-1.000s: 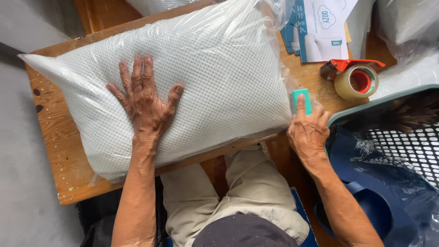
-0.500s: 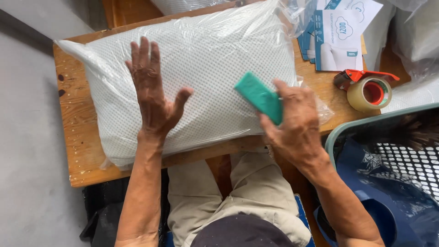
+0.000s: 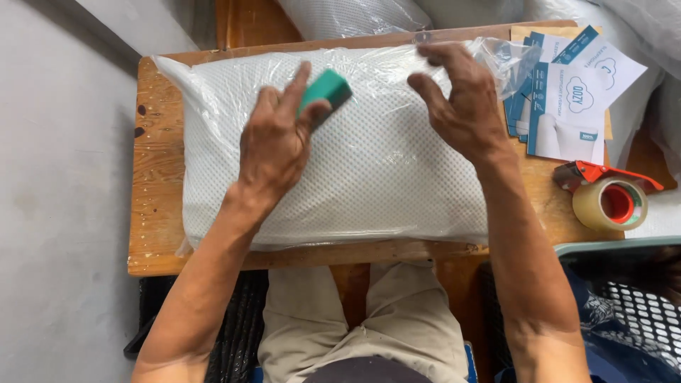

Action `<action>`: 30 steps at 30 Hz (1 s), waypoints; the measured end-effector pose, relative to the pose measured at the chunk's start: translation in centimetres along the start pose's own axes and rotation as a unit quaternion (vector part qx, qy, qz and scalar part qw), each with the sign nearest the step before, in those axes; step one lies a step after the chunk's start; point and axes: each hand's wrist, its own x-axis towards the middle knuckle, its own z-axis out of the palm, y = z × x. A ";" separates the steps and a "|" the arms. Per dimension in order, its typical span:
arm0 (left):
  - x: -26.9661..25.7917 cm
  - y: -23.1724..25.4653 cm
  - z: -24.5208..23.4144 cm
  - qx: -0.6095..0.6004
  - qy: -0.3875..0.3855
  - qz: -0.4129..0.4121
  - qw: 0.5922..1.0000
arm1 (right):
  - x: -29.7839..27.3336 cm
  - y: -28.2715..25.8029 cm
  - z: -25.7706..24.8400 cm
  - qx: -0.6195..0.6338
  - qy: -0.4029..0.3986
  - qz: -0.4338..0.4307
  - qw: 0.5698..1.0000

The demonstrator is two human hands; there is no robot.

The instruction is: Brushing the surface of a plastic-wrapped pillow using a small green brush to smooth it out.

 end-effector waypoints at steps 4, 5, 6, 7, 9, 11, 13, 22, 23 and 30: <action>7.6 0.6 3.5 0.044 0.026 -0.086 0.995 | 1.8 2.6 4.7 -0.220 0.035 0.125 0.967; 9.2 0.9 5.4 0.108 0.007 -0.067 0.992 | 1.5 1.5 5.9 -0.236 -0.048 0.180 0.954; 10.0 1.5 6.8 0.109 0.007 -0.068 0.992 | 0.7 2.1 6.2 -0.235 -0.048 0.178 0.954; 11.0 2.1 8.0 0.095 -0.072 -0.075 0.990 | 0.1 2.7 6.4 -0.250 -0.018 0.165 0.954; 12.4 2.3 9.7 0.080 -0.150 -0.086 0.982 | -0.6 3.3 6.6 -0.262 0.012 0.147 0.954; 13.4 1.5 10.1 0.122 -0.227 -0.094 0.962 | -0.8 3.1 6.6 -0.248 -0.004 0.177 0.952; 14.1 -1.4 8.7 0.123 -0.232 -0.153 0.953 | -0.7 3.0 6.9 -0.251 -0.006 0.175 0.952; 6.8 -24.6 -2.3 0.250 -0.297 -0.496 0.776 | -1.3 3.0 7.0 -0.242 -0.020 0.210 0.947; 4.2 -27.4 -3.7 0.240 -0.281 -0.523 0.768 | -1.5 3.2 7.3 -0.236 -0.013 0.205 0.950; -4.5 -31.1 -3.3 0.278 -0.080 -0.234 0.928 | -1.6 2.4 7.6 -0.247 0.021 0.195 0.949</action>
